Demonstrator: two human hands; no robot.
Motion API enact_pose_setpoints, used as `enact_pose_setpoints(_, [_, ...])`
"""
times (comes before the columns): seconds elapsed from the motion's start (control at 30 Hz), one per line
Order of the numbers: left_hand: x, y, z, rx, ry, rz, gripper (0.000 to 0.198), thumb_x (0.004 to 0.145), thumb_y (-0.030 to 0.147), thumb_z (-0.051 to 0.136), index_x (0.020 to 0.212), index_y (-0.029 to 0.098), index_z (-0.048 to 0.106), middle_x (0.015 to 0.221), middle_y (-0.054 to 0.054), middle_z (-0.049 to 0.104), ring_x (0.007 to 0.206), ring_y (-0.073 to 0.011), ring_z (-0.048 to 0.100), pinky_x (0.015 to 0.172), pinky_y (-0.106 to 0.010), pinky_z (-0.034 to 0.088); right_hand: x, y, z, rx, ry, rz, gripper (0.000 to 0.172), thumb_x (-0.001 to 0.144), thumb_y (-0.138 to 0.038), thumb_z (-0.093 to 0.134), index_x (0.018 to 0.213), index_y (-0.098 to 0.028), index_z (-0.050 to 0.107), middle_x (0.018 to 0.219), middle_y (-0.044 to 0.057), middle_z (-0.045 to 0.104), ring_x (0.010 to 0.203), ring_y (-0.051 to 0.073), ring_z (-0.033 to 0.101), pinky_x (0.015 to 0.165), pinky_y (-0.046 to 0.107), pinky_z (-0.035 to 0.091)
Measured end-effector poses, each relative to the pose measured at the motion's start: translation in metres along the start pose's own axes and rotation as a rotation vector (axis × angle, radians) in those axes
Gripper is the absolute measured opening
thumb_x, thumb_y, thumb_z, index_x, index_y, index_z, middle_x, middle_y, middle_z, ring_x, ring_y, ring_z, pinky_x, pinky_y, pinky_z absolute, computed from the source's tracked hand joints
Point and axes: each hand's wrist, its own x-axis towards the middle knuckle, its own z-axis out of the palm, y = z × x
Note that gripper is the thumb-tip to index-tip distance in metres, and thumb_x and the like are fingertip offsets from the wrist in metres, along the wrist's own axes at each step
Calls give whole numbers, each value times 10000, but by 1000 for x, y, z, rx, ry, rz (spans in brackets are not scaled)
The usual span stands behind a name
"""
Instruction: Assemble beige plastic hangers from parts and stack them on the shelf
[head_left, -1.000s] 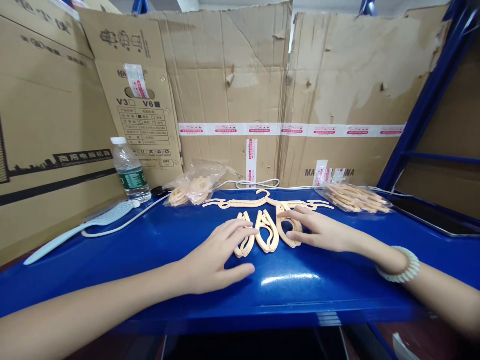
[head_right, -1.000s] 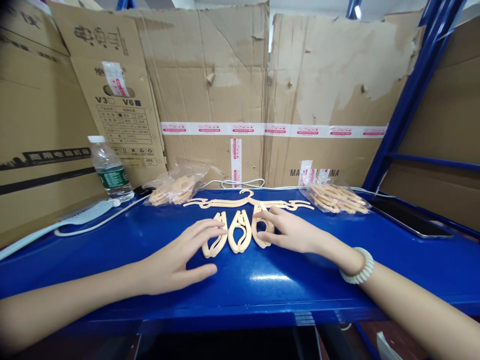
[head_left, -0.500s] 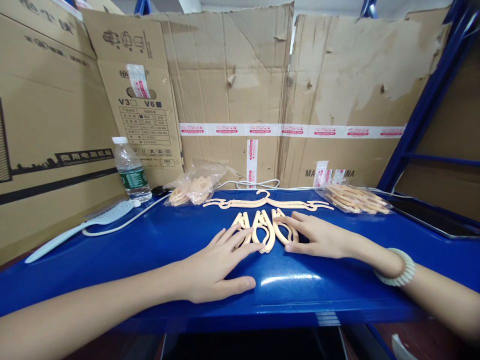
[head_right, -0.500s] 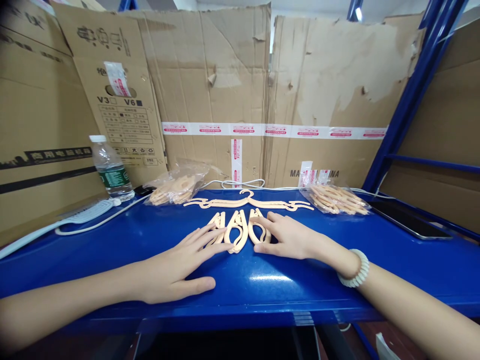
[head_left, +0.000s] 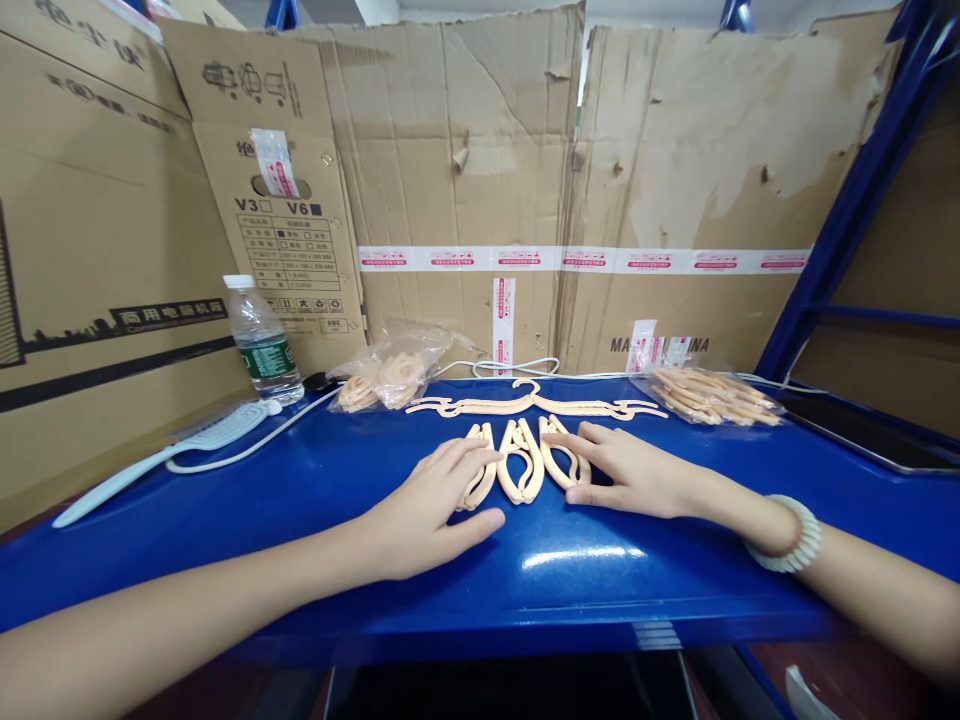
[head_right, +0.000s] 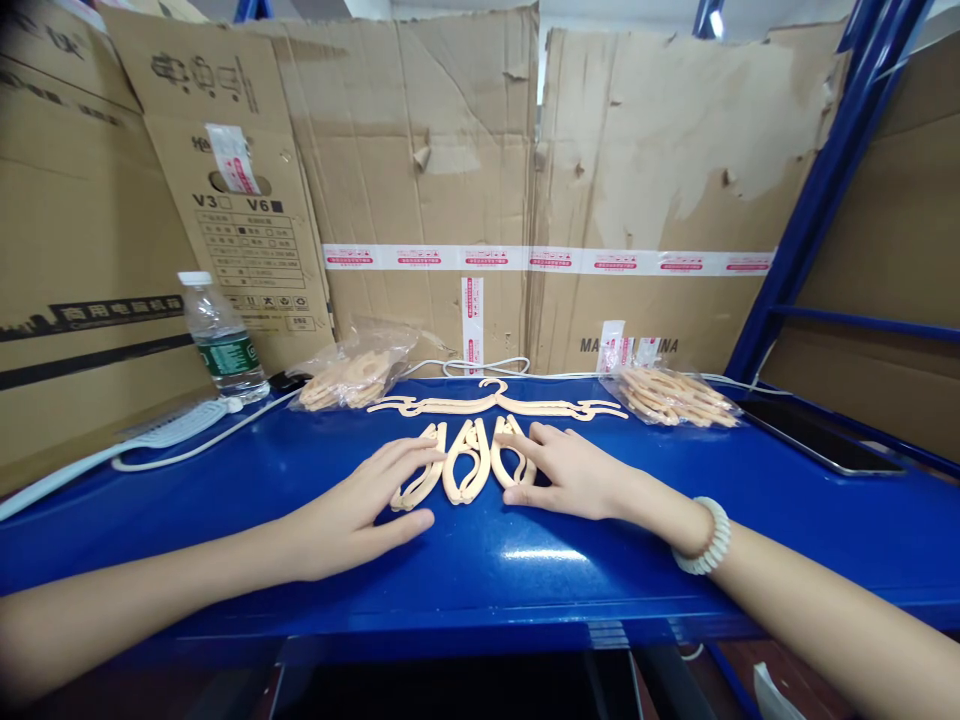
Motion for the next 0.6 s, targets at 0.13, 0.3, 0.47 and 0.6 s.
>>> enact_pose_setpoints(0.13, [6, -8, 1, -10, 95, -98, 510, 834, 320, 542, 1327, 237, 442, 1392, -105, 447, 1305, -311, 376, 1079, -525, 315, -1, 1, -1, 13, 6, -10, 734, 869, -665, 422, 1446, -217, 351, 954, 96, 534, 849, 259, 555, 773, 394, 454])
enact_pose_setpoints(0.3, [7, -7, -2, 20, 39, -129, 644, 664, 167, 546, 1298, 233, 453, 1377, -94, 457, 1243, -331, 411, 1053, -533, 329, -2, 2, -1, 35, 2, -8, 752, 859, -674, 430, 1459, -231, 331, 956, 95, 528, 841, 254, 551, 774, 398, 457])
enact_pose_setpoints(0.47, [6, -7, -2, 41, 48, -118, 646, 626, 148, 528, 1265, 230, 475, 1351, -93, 480, 1201, -328, 438, 1030, -522, 346, -2, 2, -1, 66, -4, -9, 741, 861, -667, 438, 1448, -224, 347, 978, 96, 521, 869, 256, 549, 792, 396, 457])
enact_pose_setpoints(0.6, [6, -8, -1, 60, 64, -121, 616, 640, 157, 525, 1250, 231, 479, 1327, -89, 498, 1182, -322, 447, 1012, -511, 358, -1, 2, -2, 58, -15, 3, 730, 865, -664, 432, 1438, -217, 362, 977, 93, 520, 860, 254, 553, 796, 399, 457])
